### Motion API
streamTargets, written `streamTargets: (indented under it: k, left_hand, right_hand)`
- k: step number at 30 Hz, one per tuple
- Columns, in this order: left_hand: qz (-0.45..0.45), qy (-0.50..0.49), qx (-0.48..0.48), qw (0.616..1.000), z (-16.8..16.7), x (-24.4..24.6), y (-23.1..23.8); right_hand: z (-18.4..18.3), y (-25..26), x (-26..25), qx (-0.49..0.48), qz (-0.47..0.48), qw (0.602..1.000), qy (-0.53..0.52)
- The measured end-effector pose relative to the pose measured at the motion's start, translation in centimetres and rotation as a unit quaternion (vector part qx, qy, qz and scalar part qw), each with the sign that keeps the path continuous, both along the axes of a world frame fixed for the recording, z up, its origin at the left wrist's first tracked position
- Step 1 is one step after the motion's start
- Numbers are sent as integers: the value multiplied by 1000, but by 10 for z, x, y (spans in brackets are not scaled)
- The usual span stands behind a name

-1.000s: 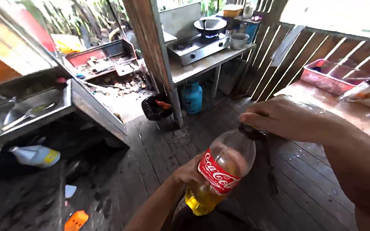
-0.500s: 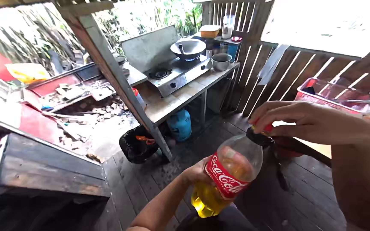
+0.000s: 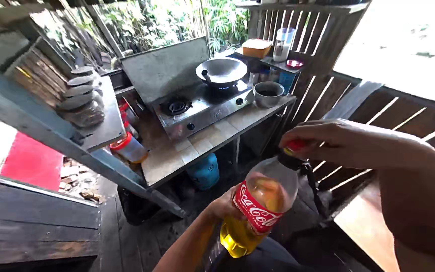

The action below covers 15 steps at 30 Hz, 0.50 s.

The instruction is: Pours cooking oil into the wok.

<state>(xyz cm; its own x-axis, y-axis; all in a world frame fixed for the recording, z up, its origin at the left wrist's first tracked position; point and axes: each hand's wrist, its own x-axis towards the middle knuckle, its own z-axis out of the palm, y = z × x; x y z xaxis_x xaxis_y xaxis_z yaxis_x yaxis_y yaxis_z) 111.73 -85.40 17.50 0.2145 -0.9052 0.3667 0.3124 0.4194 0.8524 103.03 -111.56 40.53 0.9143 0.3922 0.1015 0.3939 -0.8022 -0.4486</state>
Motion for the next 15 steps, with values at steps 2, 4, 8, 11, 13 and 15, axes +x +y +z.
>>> streamTargets:
  k: [2,4,8,11,13,15]
  left_hand:
    - [18,5,-1,1000,0,25,-23]
    - [36,9,7,999,-6,53,-42]
    - [70,39,33,996,-19,115,-74]
    - [80,40,55,995,-21,171,-96]
    - [86,36,67,993,-16,209,-111]
    - [87,39,72,993,-9,241,-125]
  right_hand:
    - [-6,-29,40,63,34,997,-3]
    - [-25,-49,76,138,26,990,-17]
    - [-60,-94,157,182,51,981,-31]
    - [-54,-132,222,156,128,979,13]
    - [-36,-147,258,129,117,984,44]
    - [-18,-154,285,65,58,995,46]
